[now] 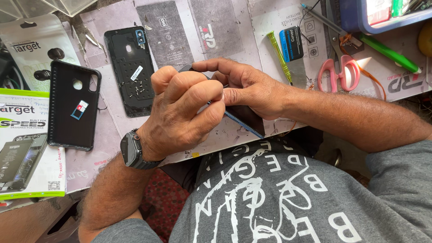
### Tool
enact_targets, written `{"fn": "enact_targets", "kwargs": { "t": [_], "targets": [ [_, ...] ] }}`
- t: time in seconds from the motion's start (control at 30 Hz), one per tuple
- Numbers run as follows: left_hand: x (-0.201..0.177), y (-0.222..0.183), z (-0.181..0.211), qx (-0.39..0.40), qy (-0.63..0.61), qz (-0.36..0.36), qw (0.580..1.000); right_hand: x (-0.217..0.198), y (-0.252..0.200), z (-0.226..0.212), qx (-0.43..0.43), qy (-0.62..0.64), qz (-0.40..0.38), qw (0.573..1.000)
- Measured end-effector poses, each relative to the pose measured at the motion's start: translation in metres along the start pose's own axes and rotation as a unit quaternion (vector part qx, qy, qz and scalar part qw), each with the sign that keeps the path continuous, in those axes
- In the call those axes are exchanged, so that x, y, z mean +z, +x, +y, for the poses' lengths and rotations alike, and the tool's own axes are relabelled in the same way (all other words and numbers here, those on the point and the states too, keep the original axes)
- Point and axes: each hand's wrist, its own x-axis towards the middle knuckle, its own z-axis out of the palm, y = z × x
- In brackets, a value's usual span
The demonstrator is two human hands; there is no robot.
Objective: The person uses a green-handled screwdriver to manipulate internal components of a disassembled smartphone, including the battery and ribbon cables. They repeatedly pry and press along the phone's edges and then rotate the device to inspect the screen and frame.
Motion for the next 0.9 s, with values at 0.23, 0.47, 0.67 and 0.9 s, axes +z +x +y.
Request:
{"fn": "enact_targets", "kwargs": {
  "t": [0.23,0.47,0.67,0.9],
  "targets": [
    [0.004,0.004,0.003,-0.019,0.031,0.009,0.999,-0.001,-0.001,0.000,-0.019,-0.013,-0.001,1.000],
    [0.000,0.015,-0.003,-0.171,-0.167,0.195,0.951,-0.004,-0.004,-0.008,-0.065,-0.032,0.012,0.997],
    [0.005,0.003,-0.019,-0.180,-0.247,0.141,0.942,-0.002,-0.003,-0.008,-0.059,-0.037,0.014,0.997],
    [0.005,-0.010,-0.036,-0.184,-0.331,0.100,0.920,0.003,-0.004,0.002,-0.100,-0.115,0.036,0.988]
  ]
}}
